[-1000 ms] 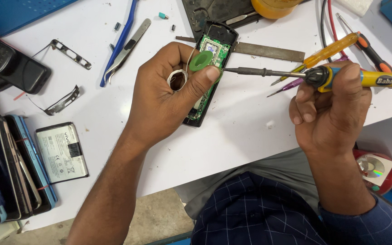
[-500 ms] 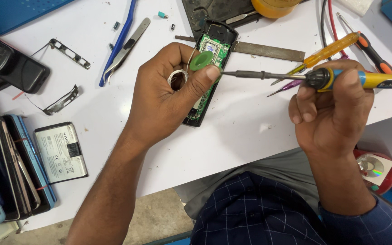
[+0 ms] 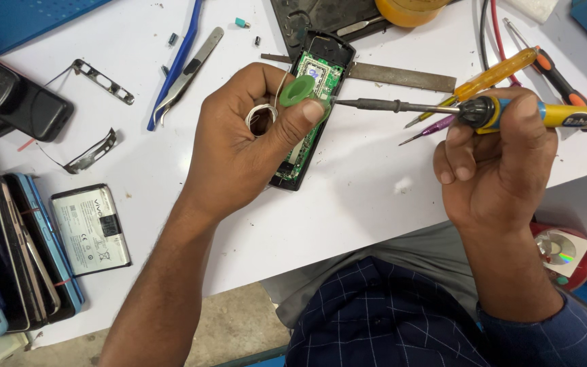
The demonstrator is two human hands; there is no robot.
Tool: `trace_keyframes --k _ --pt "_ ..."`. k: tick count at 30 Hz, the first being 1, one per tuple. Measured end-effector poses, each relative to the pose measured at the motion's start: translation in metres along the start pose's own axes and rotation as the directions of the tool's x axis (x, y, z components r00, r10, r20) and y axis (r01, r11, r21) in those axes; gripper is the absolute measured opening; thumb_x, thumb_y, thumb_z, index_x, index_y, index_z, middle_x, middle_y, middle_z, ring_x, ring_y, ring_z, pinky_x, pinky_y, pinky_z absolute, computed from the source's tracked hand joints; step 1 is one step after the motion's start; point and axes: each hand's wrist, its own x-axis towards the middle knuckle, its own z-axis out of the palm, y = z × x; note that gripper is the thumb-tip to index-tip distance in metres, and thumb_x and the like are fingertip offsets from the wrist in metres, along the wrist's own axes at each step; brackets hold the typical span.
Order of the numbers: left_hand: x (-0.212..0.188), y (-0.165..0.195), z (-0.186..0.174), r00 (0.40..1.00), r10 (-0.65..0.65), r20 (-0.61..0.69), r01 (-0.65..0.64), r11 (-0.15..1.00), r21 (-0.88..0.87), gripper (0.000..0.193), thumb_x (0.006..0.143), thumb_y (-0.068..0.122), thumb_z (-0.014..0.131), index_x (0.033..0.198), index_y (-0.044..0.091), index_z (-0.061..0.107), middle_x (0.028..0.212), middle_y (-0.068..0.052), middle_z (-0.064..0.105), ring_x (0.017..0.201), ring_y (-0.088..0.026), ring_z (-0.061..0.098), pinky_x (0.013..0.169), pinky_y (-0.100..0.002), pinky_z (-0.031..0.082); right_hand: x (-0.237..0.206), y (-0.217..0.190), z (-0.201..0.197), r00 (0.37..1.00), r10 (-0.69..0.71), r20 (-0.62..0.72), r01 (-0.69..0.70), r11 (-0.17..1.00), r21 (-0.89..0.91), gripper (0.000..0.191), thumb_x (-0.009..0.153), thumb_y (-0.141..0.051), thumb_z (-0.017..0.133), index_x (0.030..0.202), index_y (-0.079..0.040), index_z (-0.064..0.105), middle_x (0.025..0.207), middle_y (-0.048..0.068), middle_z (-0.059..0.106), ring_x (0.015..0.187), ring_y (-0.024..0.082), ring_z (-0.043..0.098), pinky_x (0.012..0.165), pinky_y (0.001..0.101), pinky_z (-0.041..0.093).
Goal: The person repairs a disassembled mobile phone on a workbench. They hold the phone's exposed circuit board with one hand while using a screwdriver to pry at its components, then use a soldering iron with solder wire to solder points on the board, steadying a coil of solder with their other hand.
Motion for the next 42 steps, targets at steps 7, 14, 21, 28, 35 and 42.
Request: trace_keyframes --k 7,14,21,28,35,42 --pt "-0.0006 0.0001 0.0003 0.999 -0.032 -0.002 0.032 0.999 -0.015 0.031 0.105 0.036 0.069 0.106 0.005 0.065 0.080 0.001 0.063 0.060 -0.001 0.049 0.049 -0.019 0.039 0.0006 -0.0001 0.0009 1.000 0.018 -0.002 -0.018 1.000 0.021 0.037 0.116 -0.038 0.060 0.107 -0.003 0.061 0.085 0.012 0.066 0.053 0.011 0.048 0.050 0.0268 0.042" --pt "-0.0009 0.0001 0.0002 1.000 -0.003 0.000 0.003 1.000 0.004 0.033 0.106 0.038 0.068 0.107 0.005 0.066 0.079 0.001 0.062 0.061 -0.001 0.049 0.051 -0.019 0.040 0.0016 -0.0007 0.0030 1.000 0.017 0.014 -0.018 1.000 0.024 0.039 0.118 -0.039 0.059 0.104 -0.003 0.060 0.085 0.012 0.066 0.053 0.010 0.048 0.048 0.0260 0.042" --pt "-0.0011 0.0010 0.0002 1.000 -0.002 0.001 0.002 1.000 -0.002 0.034 0.106 0.039 0.068 0.107 0.005 0.066 0.080 0.001 0.062 0.062 -0.001 0.049 0.051 -0.019 0.040 0.0020 -0.0022 0.0047 1.000 0.019 0.021 -0.019 1.000 0.010 0.040 0.118 -0.039 0.059 0.102 -0.003 0.060 0.084 0.012 0.065 0.051 0.010 0.048 0.047 0.0258 0.042" --pt "-0.0011 0.0003 -0.0001 1.000 -0.004 0.002 0.004 1.000 0.000 0.034 0.105 0.039 0.068 0.106 0.006 0.066 0.079 0.001 0.061 0.061 -0.001 0.049 0.050 -0.019 0.040 0.0020 -0.0023 0.0041 1.000 0.021 0.022 -0.021 1.000 0.015 0.041 0.121 -0.040 0.061 0.103 -0.003 0.060 0.083 0.012 0.066 0.051 0.010 0.048 0.047 0.0254 0.042" --pt "-0.0018 -0.0003 -0.0004 1.000 0.007 0.002 -0.007 1.000 0.005 0.034 0.106 0.040 0.068 0.108 0.006 0.066 0.081 0.001 0.062 0.060 -0.001 0.050 0.052 -0.019 0.041 0.0023 -0.0020 0.0041 1.000 0.020 0.018 -0.021 0.999 0.024 0.040 0.121 -0.040 0.060 0.105 -0.003 0.060 0.084 0.012 0.066 0.052 0.010 0.049 0.047 0.0254 0.042" --pt "-0.0011 0.0013 -0.0008 1.000 0.005 0.003 -0.005 1.000 0.012 0.034 0.106 0.039 0.068 0.108 0.005 0.066 0.082 0.001 0.063 0.064 -0.002 0.050 0.052 -0.019 0.041 0.0028 -0.0026 0.0051 1.000 0.018 0.023 -0.019 1.000 0.018 0.042 0.121 -0.040 0.060 0.103 -0.002 0.060 0.084 0.012 0.066 0.050 0.009 0.048 0.047 0.0252 0.042"
